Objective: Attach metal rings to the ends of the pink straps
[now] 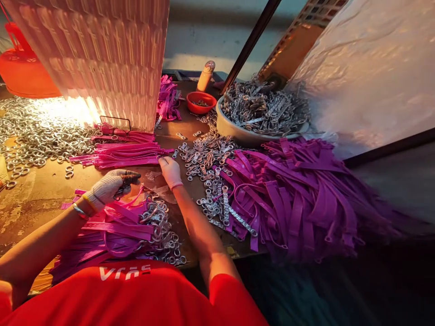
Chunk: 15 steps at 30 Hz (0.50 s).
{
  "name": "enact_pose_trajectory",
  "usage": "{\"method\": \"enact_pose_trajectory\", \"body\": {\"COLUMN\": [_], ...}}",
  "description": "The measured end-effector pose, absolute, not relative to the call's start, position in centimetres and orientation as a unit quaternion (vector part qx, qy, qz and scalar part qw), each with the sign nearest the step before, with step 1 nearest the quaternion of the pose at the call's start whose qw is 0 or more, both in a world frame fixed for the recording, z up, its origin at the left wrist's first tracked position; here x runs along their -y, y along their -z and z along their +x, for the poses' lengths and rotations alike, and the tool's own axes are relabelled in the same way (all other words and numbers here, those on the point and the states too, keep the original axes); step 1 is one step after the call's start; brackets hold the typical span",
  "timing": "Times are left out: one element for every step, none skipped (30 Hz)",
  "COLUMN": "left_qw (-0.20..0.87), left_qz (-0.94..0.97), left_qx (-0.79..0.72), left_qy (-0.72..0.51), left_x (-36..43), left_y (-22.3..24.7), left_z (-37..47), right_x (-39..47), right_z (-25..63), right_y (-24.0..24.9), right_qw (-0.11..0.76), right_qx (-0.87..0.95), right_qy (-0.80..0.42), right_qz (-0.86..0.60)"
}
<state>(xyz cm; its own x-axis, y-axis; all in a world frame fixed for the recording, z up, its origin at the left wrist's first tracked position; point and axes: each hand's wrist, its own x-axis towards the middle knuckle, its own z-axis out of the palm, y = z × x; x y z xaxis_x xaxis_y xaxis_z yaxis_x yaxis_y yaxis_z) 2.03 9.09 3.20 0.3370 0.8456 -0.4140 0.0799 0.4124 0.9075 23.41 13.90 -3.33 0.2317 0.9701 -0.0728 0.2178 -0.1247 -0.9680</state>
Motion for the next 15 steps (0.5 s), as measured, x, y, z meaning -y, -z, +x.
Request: {"method": "enact_pose_trajectory", "body": {"left_qw": [0.644,0.604,0.557,0.507,0.461,0.427,0.408,0.403,0.410,0.425,0.449,0.481,0.519,0.558,0.593], "left_qz": [0.497,0.535,0.575,0.613,0.644,0.668,0.686,0.697,0.704,0.706,0.701,0.688,0.665,0.635,0.600], "left_qx": [-0.512,-0.523,-0.531,-0.534,-0.531,-0.523,-0.511,-0.498,-0.483,-0.470,-0.461,-0.454,-0.451,-0.451,-0.453], "left_qy": [-0.275,-0.273,-0.278,-0.288,-0.301,-0.312,-0.319,-0.323,-0.321,-0.316,-0.307,-0.298,-0.291,-0.287,-0.288], "left_x": [-9.4,-9.8,-10.2,-10.6,-11.0,-11.2,-11.3,-11.3,-11.2,-10.9,-10.4,-9.8,-9.1,-8.4,-7.6], "left_y": [-3.1,-3.1,-3.1,-3.2,-3.4,-3.5,-3.7,-3.9,-4.1,-4.4,-4.6,-4.9,-5.1,-5.4,-5.6], "left_z": [2.3,2.5,2.8,3.1,3.4,3.7,3.9,4.1,4.2,4.2,4.1,3.8,3.5,3.0,2.5], "right_x": [-14.0,-13.9,-13.6,-13.0,-12.3,-11.4,-10.3,-9.3,-8.2,-7.1,-6.2,-5.3,-4.6,-4.0,-3.5], "right_z": [23.1,22.8,22.5,22.2,21.9,21.6,21.3,21.1,20.9,20.8,20.8,20.8,20.9,21.0,21.1], "right_y": [3.6,3.6,3.4,3.0,2.4,1.7,0.8,-0.1,-1.1,-2.0,-2.9,-3.6,-4.2,-4.7,-5.0], "right_qw": [0.475,0.484,0.493,0.501,0.510,0.518,0.525,0.528,0.528,0.524,0.517,0.508,0.499,0.486,0.467], "right_qx": [0.457,0.445,0.437,0.433,0.431,0.433,0.434,0.435,0.439,0.447,0.462,0.489,0.525,0.568,0.613], "right_qy": [-0.411,-0.418,-0.424,-0.428,-0.432,-0.441,-0.456,-0.476,-0.495,-0.510,-0.514,-0.503,-0.474,-0.435,-0.394], "right_qz": [-0.630,-0.626,-0.621,-0.615,-0.606,-0.592,-0.573,-0.553,-0.533,-0.515,-0.504,-0.501,-0.501,-0.502,-0.501]}}
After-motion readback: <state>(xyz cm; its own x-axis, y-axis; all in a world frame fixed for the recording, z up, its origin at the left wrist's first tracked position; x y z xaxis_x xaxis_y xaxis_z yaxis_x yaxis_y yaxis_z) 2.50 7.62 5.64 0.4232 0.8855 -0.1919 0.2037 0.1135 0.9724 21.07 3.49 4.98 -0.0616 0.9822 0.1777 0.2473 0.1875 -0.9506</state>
